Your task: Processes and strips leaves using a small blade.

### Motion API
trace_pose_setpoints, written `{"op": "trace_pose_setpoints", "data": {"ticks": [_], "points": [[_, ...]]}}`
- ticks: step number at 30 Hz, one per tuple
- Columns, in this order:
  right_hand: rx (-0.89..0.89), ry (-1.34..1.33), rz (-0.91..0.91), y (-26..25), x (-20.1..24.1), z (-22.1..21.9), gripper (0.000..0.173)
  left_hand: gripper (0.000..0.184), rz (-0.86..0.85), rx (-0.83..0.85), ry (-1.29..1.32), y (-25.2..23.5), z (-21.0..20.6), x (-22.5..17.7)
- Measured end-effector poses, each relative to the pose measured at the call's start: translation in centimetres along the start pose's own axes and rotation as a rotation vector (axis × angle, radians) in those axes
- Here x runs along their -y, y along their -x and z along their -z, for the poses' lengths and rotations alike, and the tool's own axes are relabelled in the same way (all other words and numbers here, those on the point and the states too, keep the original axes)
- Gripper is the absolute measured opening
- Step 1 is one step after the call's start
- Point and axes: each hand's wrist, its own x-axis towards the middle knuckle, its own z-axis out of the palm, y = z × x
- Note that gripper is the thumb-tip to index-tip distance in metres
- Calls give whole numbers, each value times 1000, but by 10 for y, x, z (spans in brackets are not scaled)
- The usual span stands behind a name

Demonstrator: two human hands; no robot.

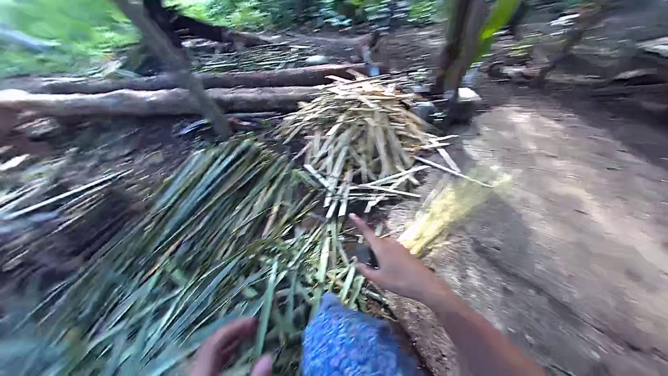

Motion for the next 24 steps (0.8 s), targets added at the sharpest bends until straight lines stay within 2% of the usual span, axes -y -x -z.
{"op": "trace_pose_setpoints", "data": {"ticks": [3, 5, 7, 9, 11, 13, 19, 21, 24], "points": [[55, 143, 197, 12, 45, -4, 95, 54, -45, -33, -139, -30, -25, -16], [86, 208, 263, 20, 66, -9, 97, 57, -68, -61, -129, -41, -40, -18], [39, 239, 358, 27, 78, -18, 96, 57, -54, -51, -96, -48, -47, -21], [-39, 255, 437, 31, 84, -29, 94, 48, -25, -32, -64, -49, -49, -23], [-79, 284, 498, 33, 87, -34, 90, 29, -15, -19, -34, -46, -45, -22], [-123, 324, 581, 34, 87, -40, 89, 21, -4, 2, -24, -41, -39, -18], [71, 430, 587, 34, 108, -45, 93, 17, -97, -186, -212, -30, -19, 2], [182, 445, 570, 32, 111, -36, 93, 22, 12, -238, -224, -30, 4, 12], [219, 252, 709, 33, 104, -15, 89, 28, 331, -281, -298, -26, 57, 51]]}}
